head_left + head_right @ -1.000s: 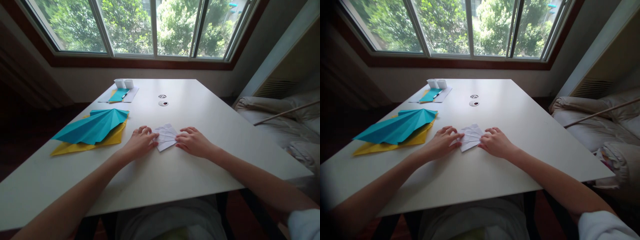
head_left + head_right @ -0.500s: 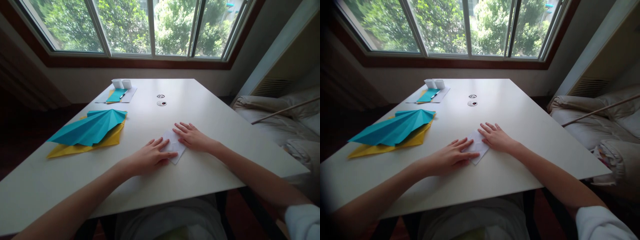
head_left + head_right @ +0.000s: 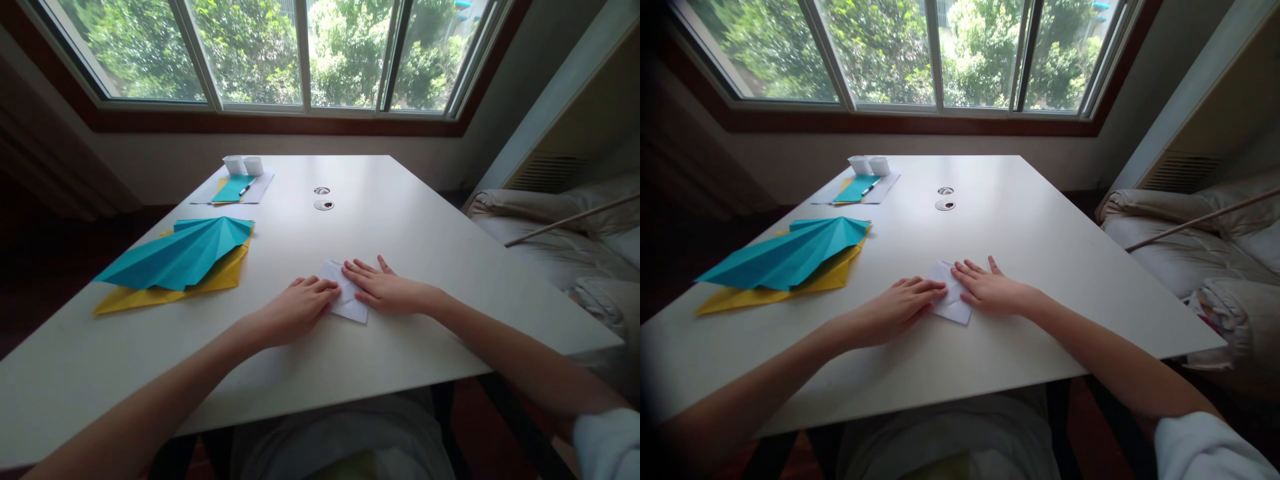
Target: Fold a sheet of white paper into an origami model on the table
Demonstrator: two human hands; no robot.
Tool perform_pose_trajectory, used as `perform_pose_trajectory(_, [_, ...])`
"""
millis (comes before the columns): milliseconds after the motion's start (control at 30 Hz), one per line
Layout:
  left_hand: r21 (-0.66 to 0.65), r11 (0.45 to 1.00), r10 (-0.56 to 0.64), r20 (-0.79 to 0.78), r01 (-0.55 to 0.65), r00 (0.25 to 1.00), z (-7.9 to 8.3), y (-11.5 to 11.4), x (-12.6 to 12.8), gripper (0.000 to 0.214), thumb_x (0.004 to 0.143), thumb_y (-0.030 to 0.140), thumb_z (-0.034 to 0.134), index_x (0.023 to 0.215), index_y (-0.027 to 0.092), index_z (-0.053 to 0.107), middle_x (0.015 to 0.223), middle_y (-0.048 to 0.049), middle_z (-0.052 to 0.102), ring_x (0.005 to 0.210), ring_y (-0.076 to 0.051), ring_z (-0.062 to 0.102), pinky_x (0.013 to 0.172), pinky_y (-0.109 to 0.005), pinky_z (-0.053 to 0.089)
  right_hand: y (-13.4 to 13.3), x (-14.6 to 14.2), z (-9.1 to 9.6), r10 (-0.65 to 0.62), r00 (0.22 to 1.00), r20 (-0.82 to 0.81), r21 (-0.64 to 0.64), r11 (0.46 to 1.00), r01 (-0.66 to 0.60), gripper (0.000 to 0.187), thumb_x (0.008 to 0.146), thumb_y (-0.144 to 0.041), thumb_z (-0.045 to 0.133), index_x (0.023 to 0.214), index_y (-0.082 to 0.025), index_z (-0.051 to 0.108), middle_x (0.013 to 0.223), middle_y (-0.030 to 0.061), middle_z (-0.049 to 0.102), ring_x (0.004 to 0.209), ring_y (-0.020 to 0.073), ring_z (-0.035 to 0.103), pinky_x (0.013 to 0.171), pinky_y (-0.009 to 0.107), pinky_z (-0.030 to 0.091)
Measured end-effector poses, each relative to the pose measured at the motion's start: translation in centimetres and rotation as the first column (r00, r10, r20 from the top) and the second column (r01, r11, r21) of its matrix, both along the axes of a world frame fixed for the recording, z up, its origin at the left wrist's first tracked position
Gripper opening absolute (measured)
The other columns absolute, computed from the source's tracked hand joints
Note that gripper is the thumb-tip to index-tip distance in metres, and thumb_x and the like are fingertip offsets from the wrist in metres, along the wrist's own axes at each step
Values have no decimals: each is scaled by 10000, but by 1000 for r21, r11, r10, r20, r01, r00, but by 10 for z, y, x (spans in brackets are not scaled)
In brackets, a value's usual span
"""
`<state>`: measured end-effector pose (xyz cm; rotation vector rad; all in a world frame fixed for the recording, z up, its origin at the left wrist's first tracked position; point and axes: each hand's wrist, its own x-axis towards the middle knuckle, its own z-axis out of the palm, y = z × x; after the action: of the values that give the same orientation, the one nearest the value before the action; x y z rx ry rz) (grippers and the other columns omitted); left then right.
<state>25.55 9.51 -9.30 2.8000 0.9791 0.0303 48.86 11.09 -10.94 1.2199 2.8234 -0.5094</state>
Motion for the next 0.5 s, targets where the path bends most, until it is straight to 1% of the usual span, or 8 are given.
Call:
perform_pose_trajectory(67, [7,1000,-18,25,18,1000,-3,6,0,313,937,239,315,1158,277,534,1232,-25,531,1092,-177,485,951,-340,333,0,0,1,17,1000,-3,-8,1000,-17,555,943,-393,259,1441,-211,94,1487,72,99,1368,249,60,1044,598,-38])
perform_pose_trajectory(133, [15,1000,-26,39,25,999,-7,11,-2,293,929,259,346,1156,284,529,1258,-26,506,1128,-175,458,958,-336,322,0,0,1,28,1000,-7,-23,999,-29,581,937,-421,273,1442,-208,79,1487,79,89,1368,251,61,1047,589,-45])
perform_pose_trajectory(200, [7,1000,-4,29,4,1000,-12,16,-5,356,932,327,336,1273,278,428,1368,-38,402,1242,-181,356,1009,-361,269,-1,0,2,38,999,-10,-34,999,-38,648,919,-500,283,1443,-197,52,1487,91,69,1368,255,56,1049,581,-51])
perform_pose_trajectory(267, [-24,999,39,-15,-39,999,-15,21,-8,497,927,446,298,1386,262,257,1453,-56,261,1321,-192,233,1057,-416,179,-2,0,2,42,999,-13,-28,999,-42,728,889,-574,294,1442,-181,32,1485,106,64,1367,265,59,1049,581,-53])
perform_pose_trajectory(333, [-47,994,92,-70,-95,993,-15,26,-11,659,883,584,274,1427,239,134,1478,-79,166,1350,-223,154,1070,-478,88,-2,0,1,41,999,-13,-13,999,-41,771,869,-612,296,1442,-170,29,1483,119,81,1365,275,72,1046,589,-47])
perform_pose_trajectory(433, [-39,987,154,-111,-159,982,-14,29,-12,801,815,698,257,1434,215,96,1477,-95,139,1357,-259,112,1062,-524,37,-2,1,1,-4,1000,10,4,1000,4,829,837,-665,287,1443,-160,34,1482,127,90,1363,287,73,1046,596,-32])
perform_pose_trajectory(500, [-7,983,183,-112,-185,977,-14,27,-10,833,799,721,240,1434,199,107,1474,-96,157,1356,-269,112,1060,-534,57,0,3,0,-90,995,35,28,996,89,910,790,-715,321,1445,-140,59,1479,147,107,1359,311,75,1050,595,-5])
